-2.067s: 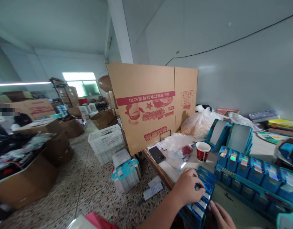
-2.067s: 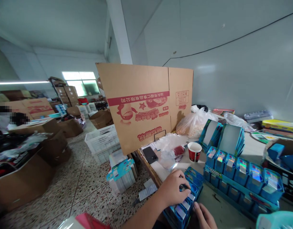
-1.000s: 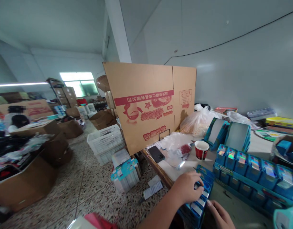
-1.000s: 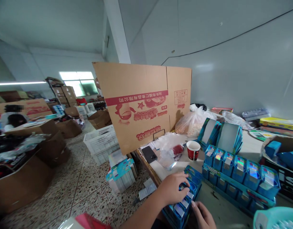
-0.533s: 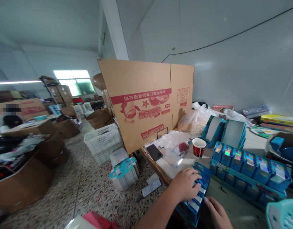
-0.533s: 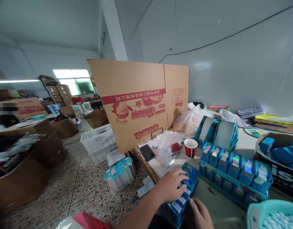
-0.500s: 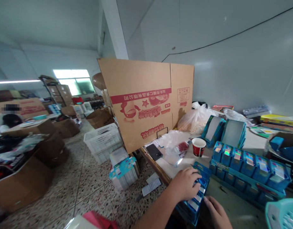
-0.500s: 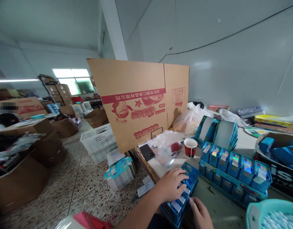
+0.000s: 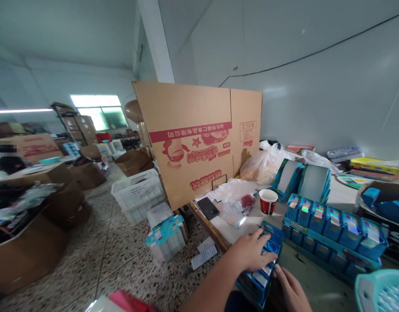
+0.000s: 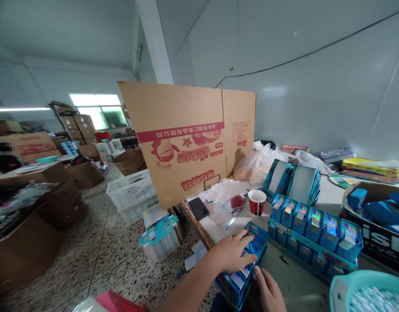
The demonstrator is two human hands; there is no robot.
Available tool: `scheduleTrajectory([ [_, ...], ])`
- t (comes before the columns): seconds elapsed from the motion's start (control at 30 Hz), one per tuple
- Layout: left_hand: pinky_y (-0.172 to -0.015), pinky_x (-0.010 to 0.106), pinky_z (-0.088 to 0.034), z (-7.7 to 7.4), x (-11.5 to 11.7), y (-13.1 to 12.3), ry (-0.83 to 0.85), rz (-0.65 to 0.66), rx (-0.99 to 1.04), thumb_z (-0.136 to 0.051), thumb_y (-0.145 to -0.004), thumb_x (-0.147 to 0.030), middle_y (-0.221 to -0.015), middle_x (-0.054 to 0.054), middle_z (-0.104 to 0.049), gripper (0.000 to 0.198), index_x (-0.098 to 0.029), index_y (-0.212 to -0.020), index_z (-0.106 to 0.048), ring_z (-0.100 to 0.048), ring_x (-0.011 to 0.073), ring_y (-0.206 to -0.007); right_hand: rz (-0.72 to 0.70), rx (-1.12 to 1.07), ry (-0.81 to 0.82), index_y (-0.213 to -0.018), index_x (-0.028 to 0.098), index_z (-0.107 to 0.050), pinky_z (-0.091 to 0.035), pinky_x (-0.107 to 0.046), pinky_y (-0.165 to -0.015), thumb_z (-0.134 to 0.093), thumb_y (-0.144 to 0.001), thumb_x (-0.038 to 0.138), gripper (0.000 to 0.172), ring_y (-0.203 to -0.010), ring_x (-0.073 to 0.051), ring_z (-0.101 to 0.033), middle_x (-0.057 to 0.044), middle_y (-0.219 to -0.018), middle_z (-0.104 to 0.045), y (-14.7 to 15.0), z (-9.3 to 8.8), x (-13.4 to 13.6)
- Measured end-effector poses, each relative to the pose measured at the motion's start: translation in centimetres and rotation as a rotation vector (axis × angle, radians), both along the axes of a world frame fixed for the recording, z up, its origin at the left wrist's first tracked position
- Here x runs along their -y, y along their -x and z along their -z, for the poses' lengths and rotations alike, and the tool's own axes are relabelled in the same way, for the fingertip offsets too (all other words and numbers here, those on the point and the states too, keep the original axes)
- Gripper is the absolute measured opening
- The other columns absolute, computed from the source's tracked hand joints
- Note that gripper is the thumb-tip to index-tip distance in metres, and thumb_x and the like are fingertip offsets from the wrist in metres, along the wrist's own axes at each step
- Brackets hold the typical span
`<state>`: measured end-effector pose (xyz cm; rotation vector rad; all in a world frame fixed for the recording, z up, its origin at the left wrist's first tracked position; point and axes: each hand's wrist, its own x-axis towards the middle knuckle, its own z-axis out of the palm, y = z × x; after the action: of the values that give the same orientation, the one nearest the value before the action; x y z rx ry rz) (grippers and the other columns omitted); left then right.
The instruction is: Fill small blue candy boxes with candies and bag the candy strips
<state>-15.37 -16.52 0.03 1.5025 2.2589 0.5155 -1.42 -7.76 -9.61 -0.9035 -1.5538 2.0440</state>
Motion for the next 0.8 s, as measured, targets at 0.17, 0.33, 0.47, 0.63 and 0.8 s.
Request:
scheduleTrajectory([
  [0.17,-0.117,0.06,-0.034,-0.4,0.2,-0.1,-0.003,0.004,0.004,-0.056,-0.084,-0.074,-0.167,0.014,-0.024,0.09,-0.026,-0.157,-0.036,-0.04,0.0437,-0.144,-0.031,-0.009,-0.083,-0.07,0.019,-0.075,-0.054,-0.03,-0.079,-0.072,-0.045,0.088,0.074,-0.082,-0.028,-0.066,-0.008,-0.085,-0.077,0.2,0.3,-0.4],
  [0.33,-0.116,0.061,-0.035,-0.4,0.1,-0.2,0.003,0.017,-0.04,-0.059,-0.08,-0.076,-0.166,0.014,-0.026,0.094,-0.027,-0.157,-0.037,-0.042,0.0442,-0.143,0.009,0.026,-0.072,-0.074,0.018,-0.077,-0.054,-0.032,-0.081,-0.071,-0.038,0.092,0.082,-0.093,-0.032,-0.068,-0.01,-0.087,-0.078,0.1,0.2,-0.4],
  [0.47,-0.115,0.061,-0.035,-0.7,0.0,-0.4,0.004,0.0,-0.046,-0.061,-0.079,-0.075,-0.166,0.015,-0.027,0.094,-0.027,-0.156,-0.038,-0.043,0.0448,-0.142,-0.035,-0.039,-0.068,-0.073,0.017,-0.076,-0.055,-0.032,-0.076,-0.071,-0.048,0.089,0.076,-0.09,-0.032,-0.068,-0.01,-0.086,-0.077,0.3,1.0,-0.4],
  [0.63,-0.116,0.06,-0.035,-0.7,0.0,-0.5,0.014,0.005,-0.028,-0.056,-0.08,-0.078,-0.167,0.015,-0.025,0.095,-0.025,-0.157,-0.037,-0.042,0.0457,-0.142,-0.06,-0.046,-0.123,-0.07,0.016,-0.073,-0.054,-0.031,-0.079,-0.074,-0.054,0.083,0.068,-0.085,-0.029,-0.068,-0.009,-0.083,-0.076,0.6,2.5,-0.9],
  [0.8,-0.117,0.059,-0.035,-0.6,0.1,-0.5,0.004,0.004,-0.014,-0.056,-0.081,-0.078,-0.168,0.013,-0.024,0.094,-0.026,-0.157,-0.036,-0.041,0.0449,-0.143,-0.028,-0.017,-0.093,-0.071,0.017,-0.074,-0.055,-0.031,-0.079,-0.075,-0.049,0.084,0.07,-0.092,-0.031,-0.067,-0.01,-0.086,-0.077,0.4,1.8,-0.7],
])
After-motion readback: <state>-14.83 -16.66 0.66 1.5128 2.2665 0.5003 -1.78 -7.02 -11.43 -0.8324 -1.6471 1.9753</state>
